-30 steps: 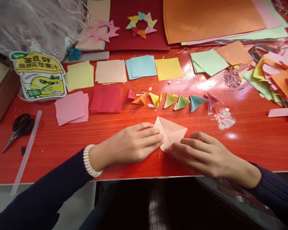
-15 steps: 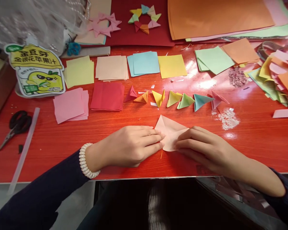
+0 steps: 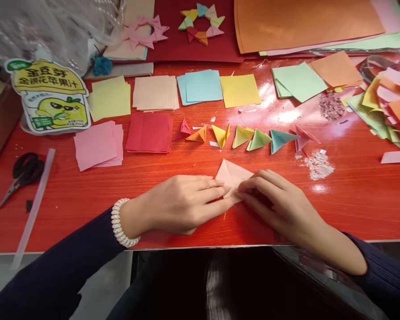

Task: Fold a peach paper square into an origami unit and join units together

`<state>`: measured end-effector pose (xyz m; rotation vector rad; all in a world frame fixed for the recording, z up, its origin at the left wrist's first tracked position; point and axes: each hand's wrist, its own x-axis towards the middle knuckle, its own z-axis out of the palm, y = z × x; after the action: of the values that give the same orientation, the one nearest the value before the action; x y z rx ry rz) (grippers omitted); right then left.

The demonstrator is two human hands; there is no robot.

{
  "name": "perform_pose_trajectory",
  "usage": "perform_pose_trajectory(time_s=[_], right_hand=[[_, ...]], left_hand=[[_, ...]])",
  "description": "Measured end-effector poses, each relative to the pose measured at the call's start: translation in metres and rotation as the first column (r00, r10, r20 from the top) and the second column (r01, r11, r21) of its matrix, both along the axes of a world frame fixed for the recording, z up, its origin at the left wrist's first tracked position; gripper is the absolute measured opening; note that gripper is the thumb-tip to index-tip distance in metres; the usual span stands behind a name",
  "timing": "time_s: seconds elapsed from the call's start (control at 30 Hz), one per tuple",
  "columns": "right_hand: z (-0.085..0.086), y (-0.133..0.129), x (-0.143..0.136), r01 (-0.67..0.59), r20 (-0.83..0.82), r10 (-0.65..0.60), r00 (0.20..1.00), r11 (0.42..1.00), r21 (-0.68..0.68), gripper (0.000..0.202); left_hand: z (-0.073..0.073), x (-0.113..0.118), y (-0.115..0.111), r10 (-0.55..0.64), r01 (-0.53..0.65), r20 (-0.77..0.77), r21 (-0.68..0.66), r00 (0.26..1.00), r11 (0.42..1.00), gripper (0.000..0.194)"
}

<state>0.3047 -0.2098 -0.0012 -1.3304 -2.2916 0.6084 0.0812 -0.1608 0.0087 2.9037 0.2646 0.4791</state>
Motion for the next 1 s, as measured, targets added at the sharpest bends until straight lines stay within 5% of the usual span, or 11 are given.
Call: perform_pose_trajectory(time_s=[0.53,0.63,0.77,0.9,1.0], right_hand=[[-0.009,-0.014,0.002,0.113,0.069,-0.132,0.989,0.965,0.238,0.011],[-0.005,-0.025,0.008,-0.111,0.095,0.080,0.992,0.914,0.390,0.024],[-0.003,-0.038,0.011,-0.309,0.183,0.261,0.948,0.894,0.325,0.038],[-0.005,-0.041,0.021,-0.210,0.259,0.149,0.954,0.951,0.228,0.047],[-0.002,-0.036,0.030,-0.115,0.307,0.022,0.952,0.951,0.286,0.046]], left_hand=[[0.004,0.005,-0.007,-0.004,0.013,-0.041,0.215,0.999,0.976,0.025],[0.003,0.005,-0.007,-0.003,0.008,-0.028,0.195,1.000,0.981,0.023],[0.003,0.004,-0.008,-0.011,0.014,-0.015,0.190,1.000,0.982,0.022],[0.003,0.004,-0.008,-0.006,0.011,-0.028,0.194,1.000,0.981,0.025],[0.004,0.005,-0.007,-0.009,0.015,-0.037,0.172,0.999,0.985,0.025]])
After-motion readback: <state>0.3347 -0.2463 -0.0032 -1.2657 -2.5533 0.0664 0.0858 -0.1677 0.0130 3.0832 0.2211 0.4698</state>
